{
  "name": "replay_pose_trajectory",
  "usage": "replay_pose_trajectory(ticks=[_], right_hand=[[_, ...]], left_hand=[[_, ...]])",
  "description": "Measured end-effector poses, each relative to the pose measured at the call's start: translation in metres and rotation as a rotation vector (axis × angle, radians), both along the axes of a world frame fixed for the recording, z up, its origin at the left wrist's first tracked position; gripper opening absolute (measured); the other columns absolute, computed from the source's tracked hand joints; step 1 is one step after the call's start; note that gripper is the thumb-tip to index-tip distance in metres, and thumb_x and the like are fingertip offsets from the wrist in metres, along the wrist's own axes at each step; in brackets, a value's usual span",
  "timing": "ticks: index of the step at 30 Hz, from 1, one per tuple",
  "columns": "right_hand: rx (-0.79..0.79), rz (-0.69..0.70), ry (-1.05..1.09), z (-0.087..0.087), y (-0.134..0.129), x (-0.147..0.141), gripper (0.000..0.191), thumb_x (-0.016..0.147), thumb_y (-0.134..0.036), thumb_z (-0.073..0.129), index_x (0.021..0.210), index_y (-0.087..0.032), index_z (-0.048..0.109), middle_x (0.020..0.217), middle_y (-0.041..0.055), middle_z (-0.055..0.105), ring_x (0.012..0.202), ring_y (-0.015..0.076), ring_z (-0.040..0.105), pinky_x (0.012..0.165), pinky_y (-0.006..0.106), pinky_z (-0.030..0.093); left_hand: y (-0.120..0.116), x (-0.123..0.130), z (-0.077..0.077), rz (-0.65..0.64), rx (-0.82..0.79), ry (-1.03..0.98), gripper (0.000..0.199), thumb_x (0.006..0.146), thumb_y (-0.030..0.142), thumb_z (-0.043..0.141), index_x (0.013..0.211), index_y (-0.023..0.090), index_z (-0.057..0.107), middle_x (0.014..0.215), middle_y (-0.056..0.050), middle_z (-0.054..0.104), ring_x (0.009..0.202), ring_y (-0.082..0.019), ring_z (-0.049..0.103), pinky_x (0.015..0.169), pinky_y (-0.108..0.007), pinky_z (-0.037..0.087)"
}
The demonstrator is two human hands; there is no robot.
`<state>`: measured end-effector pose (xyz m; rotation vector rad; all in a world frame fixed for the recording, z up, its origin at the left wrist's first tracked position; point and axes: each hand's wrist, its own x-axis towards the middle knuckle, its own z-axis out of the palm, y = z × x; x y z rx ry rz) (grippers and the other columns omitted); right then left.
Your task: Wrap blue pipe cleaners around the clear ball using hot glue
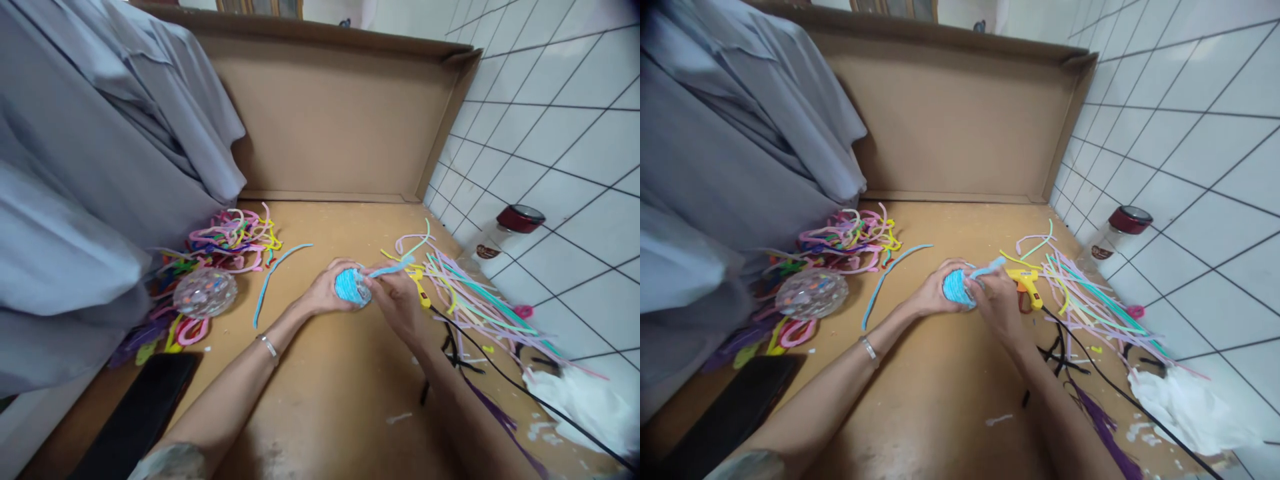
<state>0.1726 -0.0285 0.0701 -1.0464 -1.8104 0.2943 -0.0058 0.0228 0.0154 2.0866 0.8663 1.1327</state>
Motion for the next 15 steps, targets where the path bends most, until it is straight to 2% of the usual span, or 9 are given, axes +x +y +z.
replay_pose_trajectory(ticks=[2,4,8,15], right_hand=[[0.001,-0.032,0.04,-0.006,0.001,-0.002,0.021,0.089,-0.031,0.056,0.075,-0.023,0.069,0.077,0.0038,0.068,0.077,0.0185,0.062,0.072,0.032,0.051],[-0.02,-0.051,0.09,-0.015,0.002,0.0,0.016,0.087,-0.029,0.059,0.077,-0.022,0.069,0.077,0.003,0.068,0.072,0.0167,0.062,0.067,0.03,0.05],[-0.022,0.004,0.18,-0.028,0.004,0.003,0.008,0.082,-0.028,0.066,0.081,-0.021,0.068,0.078,0.0023,0.068,0.072,0.0159,0.062,0.065,0.029,0.051],[0.045,0.047,0.156,-0.032,0.004,-0.002,0.007,0.084,-0.025,0.064,0.08,-0.021,0.067,0.078,0.0027,0.066,0.075,0.0163,0.063,0.07,0.032,0.052]], left_hand=[[0.0,0.0,0.0,0.005,0.009,-0.008,0.074,0.048,0.021,0.084,0.117,0.022,0.057,0.123,-0.009,0.055,0.119,-0.029,0.055,0.104,-0.048,0.044],[0.0,0.0,0.0,0.006,0.004,-0.013,0.075,0.048,0.021,0.085,0.117,0.022,0.057,0.123,-0.01,0.055,0.118,-0.029,0.055,0.104,-0.048,0.044],[0.001,-0.001,-0.001,-0.007,0.012,-0.007,0.075,0.048,0.02,0.085,0.118,0.022,0.057,0.124,-0.01,0.054,0.12,-0.028,0.054,0.104,-0.047,0.044],[0.001,-0.002,-0.001,0.004,0.019,0.024,0.074,0.049,0.022,0.085,0.118,0.022,0.057,0.125,-0.01,0.054,0.12,-0.028,0.054,0.104,-0.047,0.044]])
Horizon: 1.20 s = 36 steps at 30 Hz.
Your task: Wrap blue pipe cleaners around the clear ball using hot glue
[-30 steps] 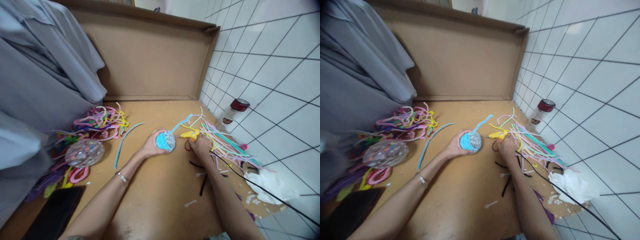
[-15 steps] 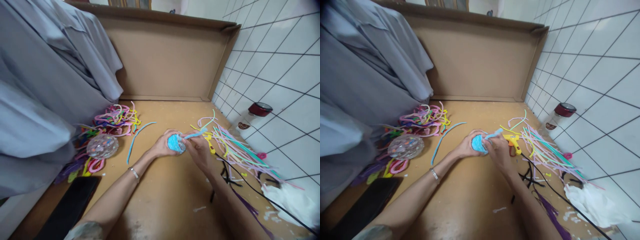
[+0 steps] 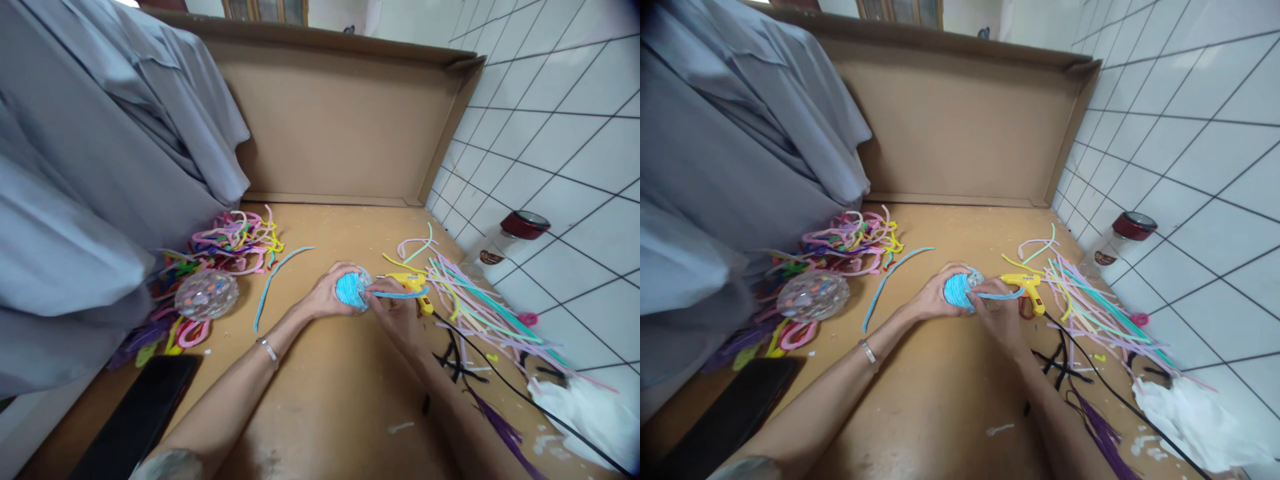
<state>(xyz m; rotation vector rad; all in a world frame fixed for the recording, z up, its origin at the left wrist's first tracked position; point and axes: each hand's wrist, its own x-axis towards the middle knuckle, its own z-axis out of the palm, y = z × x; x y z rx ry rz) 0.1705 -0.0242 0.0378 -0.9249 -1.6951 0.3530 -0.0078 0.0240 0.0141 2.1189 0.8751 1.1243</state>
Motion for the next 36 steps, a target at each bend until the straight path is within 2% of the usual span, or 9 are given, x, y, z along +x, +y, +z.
replay_pose_trajectory(ticks=[11,19,24,28,32,36], right_hand=[[0.109,-0.025,-0.157,-0.0048,0.0015,-0.0029,0.009,0.086,-0.019,0.058,0.087,-0.022,0.066,0.08,0.0045,0.068,0.075,0.0172,0.065,0.068,0.031,0.053],[0.151,-0.032,-0.253,0.0,-0.003,-0.0042,0.015,0.088,-0.013,0.053,0.09,-0.022,0.065,0.082,0.0048,0.064,0.076,0.0161,0.063,0.067,0.029,0.051],[0.229,-0.02,-0.266,-0.001,-0.0026,-0.0061,0.017,0.089,-0.013,0.05,0.094,-0.023,0.063,0.081,0.0052,0.062,0.072,0.0168,0.06,0.063,0.03,0.049],[0.216,-0.017,-0.28,-0.0031,-0.0015,-0.0064,0.018,0.089,-0.014,0.049,0.094,-0.024,0.063,0.082,0.0059,0.062,0.072,0.0176,0.059,0.062,0.031,0.049],[0.198,-0.027,-0.288,-0.0031,-0.0016,-0.0053,0.019,0.09,-0.014,0.048,0.096,-0.024,0.063,0.083,0.0054,0.061,0.074,0.0173,0.058,0.063,0.032,0.049],[0.22,-0.024,-0.28,-0.0021,-0.0013,-0.0061,0.02,0.089,-0.013,0.049,0.098,-0.022,0.064,0.083,0.0048,0.061,0.075,0.0161,0.058,0.064,0.03,0.049]], left_hand=[[0.002,-0.0019,-0.0027,-0.027,0.008,-0.001,0.075,0.05,0.027,0.086,0.119,0.022,0.056,0.127,-0.012,0.053,0.123,-0.029,0.052,0.106,-0.047,0.043],[0.0016,-0.0032,-0.002,-0.036,-0.012,0.008,0.074,0.051,0.026,0.085,0.119,0.023,0.055,0.13,-0.011,0.052,0.125,-0.029,0.051,0.108,-0.048,0.041],[0.0006,-0.0043,-0.0026,-0.046,-0.016,0.001,0.073,0.052,0.024,0.084,0.119,0.023,0.055,0.135,-0.012,0.047,0.13,-0.032,0.046,0.11,-0.05,0.038],[-0.0016,-0.0039,-0.0007,-0.022,-0.008,-0.001,0.072,0.053,0.025,0.084,0.118,0.023,0.056,0.134,-0.012,0.045,0.136,-0.033,0.039,0.109,-0.05,0.039],[-0.0024,-0.0043,0.003,0.018,0.046,0.057,0.072,0.053,0.029,0.084,0.119,0.024,0.056,0.128,-0.011,0.05,0.124,-0.031,0.049,0.106,-0.049,0.042],[-0.0015,-0.0059,0.0052,0.05,0.122,0.133,0.072,0.053,0.03,0.083,0.12,0.023,0.057,0.125,-0.009,0.057,0.12,-0.031,0.052,0.106,-0.051,0.04]])
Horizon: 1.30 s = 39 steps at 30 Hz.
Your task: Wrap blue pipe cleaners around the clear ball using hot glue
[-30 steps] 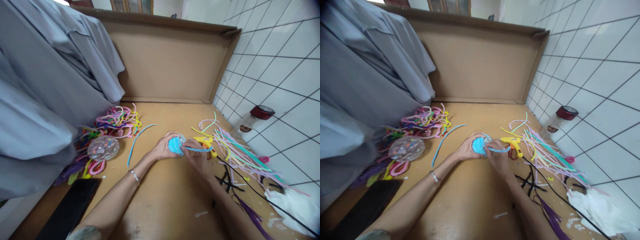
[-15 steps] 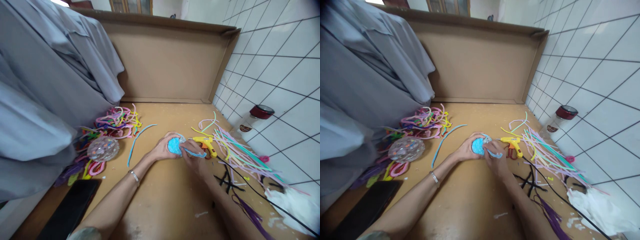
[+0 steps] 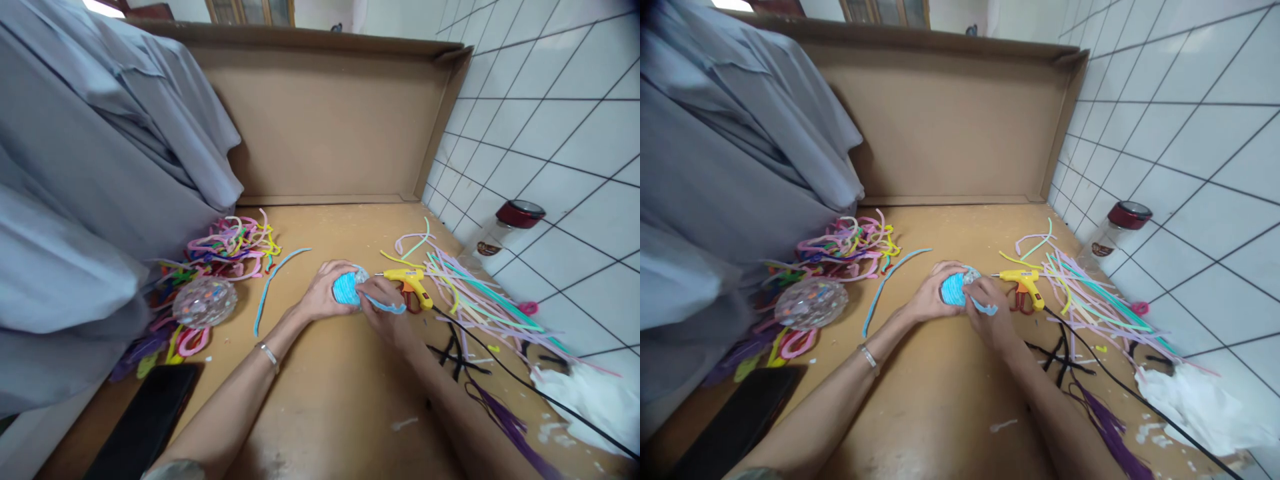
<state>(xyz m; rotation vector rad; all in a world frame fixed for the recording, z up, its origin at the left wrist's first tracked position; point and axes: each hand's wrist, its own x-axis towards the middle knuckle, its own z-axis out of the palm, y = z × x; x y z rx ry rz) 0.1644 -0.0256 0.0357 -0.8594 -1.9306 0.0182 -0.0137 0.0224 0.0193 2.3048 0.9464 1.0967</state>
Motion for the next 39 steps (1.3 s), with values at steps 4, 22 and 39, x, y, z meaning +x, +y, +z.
replay_pose_trajectory(ticks=[4,22,39], right_hand=[[-0.007,0.001,0.009,0.001,0.001,-0.002,0.023,0.089,-0.011,0.048,0.098,-0.023,0.065,0.081,0.0037,0.06,0.073,0.016,0.057,0.063,0.03,0.048],[-0.174,0.006,0.14,-0.005,0.005,0.0,0.013,0.089,-0.022,0.054,0.082,-0.023,0.064,0.081,0.0043,0.067,0.077,0.0176,0.063,0.07,0.033,0.052],[-0.158,-0.01,0.136,-0.009,0.007,-0.002,0.013,0.089,-0.024,0.053,0.084,-0.023,0.065,0.082,0.0044,0.066,0.08,0.0185,0.063,0.072,0.034,0.052]], left_hand=[[0.0,0.0,-0.002,0.002,-0.009,-0.033,0.071,0.054,0.03,0.082,0.121,0.022,0.057,0.127,-0.011,0.058,0.12,-0.03,0.054,0.104,-0.048,0.043],[0.001,-0.003,-0.003,-0.055,-0.067,-0.096,0.063,0.055,0.027,0.081,0.113,0.022,0.058,0.131,-0.013,0.056,0.122,-0.03,0.055,0.103,-0.049,0.044],[0.0,-0.005,0.0,-0.055,-0.02,-0.012,0.065,0.059,0.031,0.08,0.119,0.022,0.056,0.14,-0.015,0.049,0.129,-0.033,0.05,0.106,-0.051,0.042]])
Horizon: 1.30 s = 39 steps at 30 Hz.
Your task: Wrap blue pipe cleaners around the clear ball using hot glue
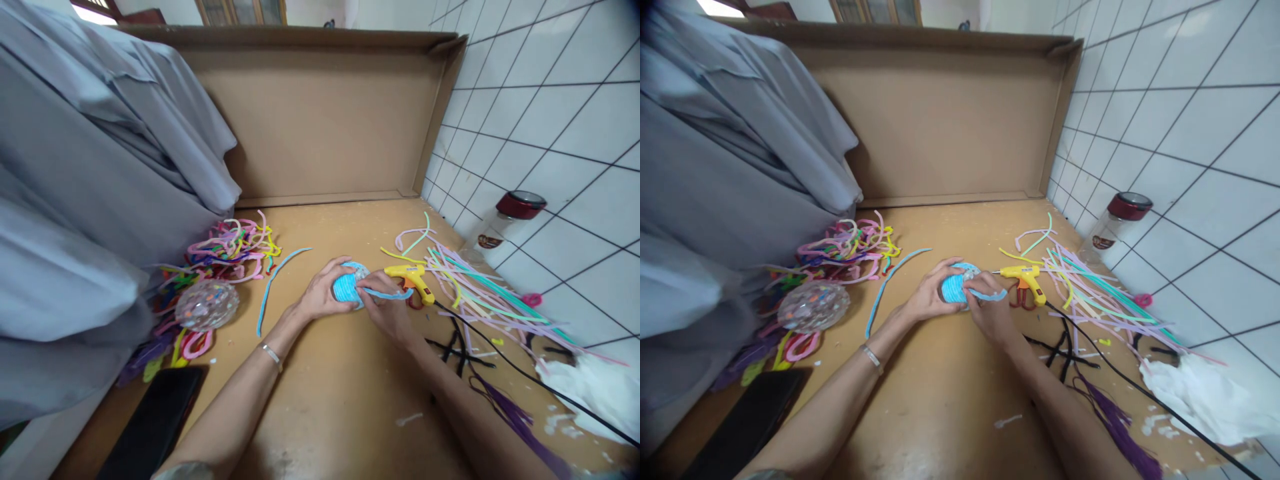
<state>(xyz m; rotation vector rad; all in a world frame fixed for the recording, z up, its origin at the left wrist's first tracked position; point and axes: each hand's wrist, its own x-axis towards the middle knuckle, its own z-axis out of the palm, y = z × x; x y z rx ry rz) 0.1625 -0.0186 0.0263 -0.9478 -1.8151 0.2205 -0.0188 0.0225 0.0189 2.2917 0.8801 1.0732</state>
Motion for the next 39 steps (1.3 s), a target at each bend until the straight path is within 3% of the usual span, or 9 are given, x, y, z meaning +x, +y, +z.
replay_pose_trajectory(ticks=[9,21,33,39], right_hand=[[0.041,-0.018,-0.043,-0.001,-0.002,0.001,0.011,0.089,-0.022,0.054,0.09,-0.023,0.066,0.084,0.0049,0.064,0.08,0.0181,0.062,0.071,0.033,0.052],[0.023,-0.016,-0.018,-0.002,-0.005,0.002,0.016,0.09,-0.026,0.055,0.101,-0.024,0.066,0.088,0.0047,0.062,0.081,0.0175,0.061,0.072,0.032,0.052],[0.065,-0.044,-0.051,-0.002,-0.005,0.001,0.018,0.089,-0.018,0.054,0.099,-0.023,0.068,0.084,0.0032,0.061,0.077,0.0161,0.061,0.068,0.031,0.051],[0.036,-0.042,-0.053,-0.002,-0.004,0.001,0.018,0.089,-0.02,0.054,0.1,-0.022,0.068,0.084,0.0031,0.06,0.076,0.0153,0.06,0.068,0.03,0.05]], left_hand=[[-0.001,0.002,-0.008,0.035,0.095,0.04,0.066,0.068,0.041,0.076,0.125,0.02,0.052,0.145,-0.018,0.038,0.135,-0.035,0.042,0.11,-0.052,0.039],[-0.003,0.007,-0.012,0.044,0.13,-0.024,0.064,0.068,0.039,0.074,0.125,0.02,0.052,0.136,-0.017,0.045,0.127,-0.032,0.05,0.106,-0.05,0.044],[-0.003,0.009,-0.011,0.036,0.146,-0.025,0.065,0.067,0.035,0.074,0.126,0.02,0.052,0.133,-0.016,0.052,0.125,-0.031,0.052,0.105,-0.049,0.046],[-0.002,0.01,-0.014,0.033,0.199,-0.082,0.071,0.067,0.037,0.075,0.129,0.022,0.045,0.128,-0.015,0.055,0.121,-0.03,0.054,0.102,-0.049,0.047]])
